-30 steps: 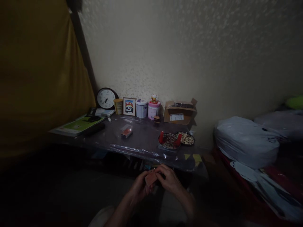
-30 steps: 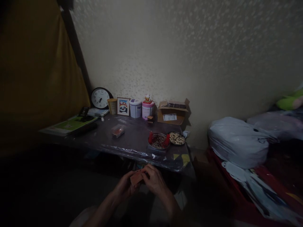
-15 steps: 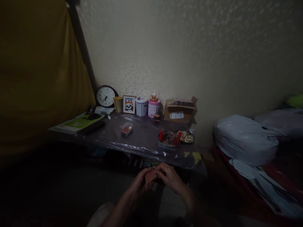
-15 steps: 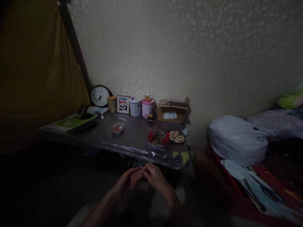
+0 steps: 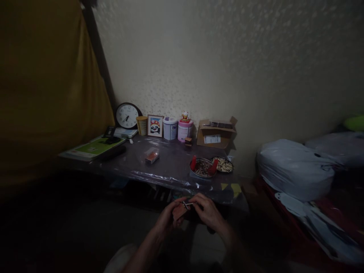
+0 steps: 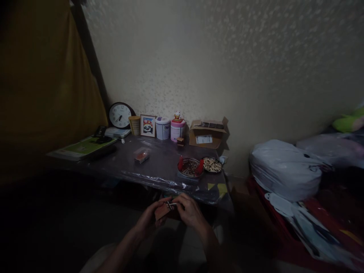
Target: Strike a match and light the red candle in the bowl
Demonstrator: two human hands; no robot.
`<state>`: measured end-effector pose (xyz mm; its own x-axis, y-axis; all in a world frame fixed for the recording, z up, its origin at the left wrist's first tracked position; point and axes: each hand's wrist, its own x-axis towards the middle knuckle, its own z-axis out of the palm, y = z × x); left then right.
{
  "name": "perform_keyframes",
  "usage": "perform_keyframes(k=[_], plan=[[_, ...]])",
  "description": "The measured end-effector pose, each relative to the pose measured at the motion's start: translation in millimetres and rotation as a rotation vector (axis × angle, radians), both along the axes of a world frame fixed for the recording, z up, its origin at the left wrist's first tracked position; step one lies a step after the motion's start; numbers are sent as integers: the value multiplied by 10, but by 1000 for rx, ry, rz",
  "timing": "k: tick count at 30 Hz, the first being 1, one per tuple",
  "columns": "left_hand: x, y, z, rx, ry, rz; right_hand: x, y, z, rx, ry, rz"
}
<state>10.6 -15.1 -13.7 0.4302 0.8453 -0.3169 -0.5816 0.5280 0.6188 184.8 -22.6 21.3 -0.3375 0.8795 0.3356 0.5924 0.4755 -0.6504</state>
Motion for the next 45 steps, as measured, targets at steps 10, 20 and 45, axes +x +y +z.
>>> perform_keyframes(k=[10, 20, 45], plan=[[23, -9, 28, 18, 67, 58, -8, 6, -73, 10, -53, -94], [46, 5, -34, 185, 89, 91, -63, 8, -47, -38, 72, -110], [55, 32, -111, 183, 238, 96, -100, 29, -187, -143, 186, -112]])
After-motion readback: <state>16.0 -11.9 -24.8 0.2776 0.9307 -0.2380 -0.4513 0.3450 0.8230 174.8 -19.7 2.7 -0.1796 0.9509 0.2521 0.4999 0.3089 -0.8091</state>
